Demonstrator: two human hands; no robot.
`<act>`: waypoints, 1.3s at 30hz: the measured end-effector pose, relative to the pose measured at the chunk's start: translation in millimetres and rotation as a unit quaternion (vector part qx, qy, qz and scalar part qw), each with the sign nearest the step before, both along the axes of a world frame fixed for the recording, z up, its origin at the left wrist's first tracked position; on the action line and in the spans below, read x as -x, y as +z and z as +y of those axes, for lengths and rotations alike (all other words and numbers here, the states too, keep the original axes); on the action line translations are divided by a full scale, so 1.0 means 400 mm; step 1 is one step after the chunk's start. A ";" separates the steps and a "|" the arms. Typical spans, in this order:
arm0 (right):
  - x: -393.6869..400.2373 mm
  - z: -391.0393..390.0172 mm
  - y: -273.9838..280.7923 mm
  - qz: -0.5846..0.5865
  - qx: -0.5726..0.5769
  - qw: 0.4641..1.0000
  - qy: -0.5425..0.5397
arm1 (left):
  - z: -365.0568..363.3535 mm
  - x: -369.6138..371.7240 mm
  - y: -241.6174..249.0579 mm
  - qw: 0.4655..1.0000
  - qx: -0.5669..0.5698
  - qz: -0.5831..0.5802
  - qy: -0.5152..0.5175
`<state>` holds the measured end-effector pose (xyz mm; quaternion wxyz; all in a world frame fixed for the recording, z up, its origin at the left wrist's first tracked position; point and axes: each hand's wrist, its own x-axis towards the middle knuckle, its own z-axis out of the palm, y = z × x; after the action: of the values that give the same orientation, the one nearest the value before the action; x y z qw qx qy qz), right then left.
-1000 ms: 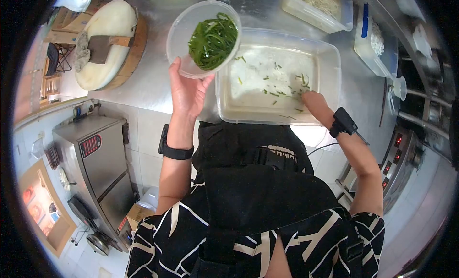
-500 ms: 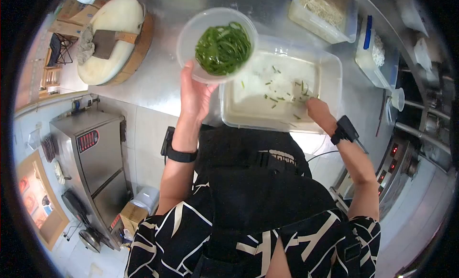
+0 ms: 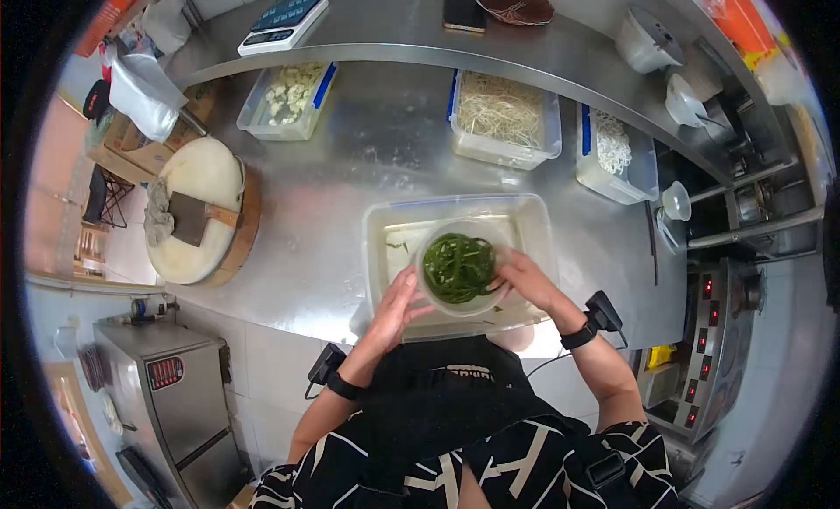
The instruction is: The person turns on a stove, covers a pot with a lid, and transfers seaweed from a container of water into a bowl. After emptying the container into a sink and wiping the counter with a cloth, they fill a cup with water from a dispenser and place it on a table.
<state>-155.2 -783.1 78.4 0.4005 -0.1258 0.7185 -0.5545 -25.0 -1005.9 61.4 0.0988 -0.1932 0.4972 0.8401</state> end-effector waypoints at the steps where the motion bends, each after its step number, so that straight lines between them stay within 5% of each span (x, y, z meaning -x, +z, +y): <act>1: 0.006 0.006 0.015 0.001 0.014 1.000 -0.022 | 0.002 -0.003 0.011 1.000 0.010 0.002 0.015; 6: 0.059 0.083 0.011 0.079 -0.057 0.994 -0.040 | -0.063 -0.034 -0.002 0.991 0.051 -0.010 0.125; 11: 0.079 0.139 0.046 0.107 -0.040 0.980 -0.165 | -0.105 -0.089 -0.118 0.933 0.275 -0.017 0.231; 14: 0.127 0.216 0.019 0.089 -0.041 0.966 -0.238 | -0.091 -0.107 -0.157 0.952 0.267 -0.052 0.143; 16: 0.155 0.262 0.000 0.043 0.054 0.925 -0.373 | -0.070 -0.112 -0.170 0.948 0.264 -0.060 0.165; 18: 0.195 0.332 -0.059 0.039 0.057 0.923 -0.379 | -0.074 -0.106 -0.192 0.920 0.351 -0.020 0.174; 26: 0.241 0.444 -0.323 -0.042 0.008 0.895 -0.443 | -0.065 -0.092 -0.198 0.914 0.349 -0.048 0.201; 28: 0.199 0.446 -0.362 -0.149 0.140 0.857 -0.472 | -0.041 -0.107 -0.192 0.912 0.336 -0.077 0.221; 33: 0.076 0.293 -0.228 -0.060 0.022 0.947 -0.315 | 0.063 -0.153 -0.178 0.880 0.354 -0.128 0.289; 35: 0.116 0.323 -0.240 -0.056 0.017 0.983 -0.176 | 0.099 -0.166 -0.184 0.856 0.368 -0.144 0.334; 39: 0.126 0.266 -0.213 0.025 0.015 0.992 -0.122 | 0.153 -0.243 -0.184 0.841 0.349 -0.169 0.377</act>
<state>-205.8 -676.9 -6.8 0.3095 -0.0570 0.7302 -0.6064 72.0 -944.6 -12.1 -0.2168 -0.5267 0.6219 0.5375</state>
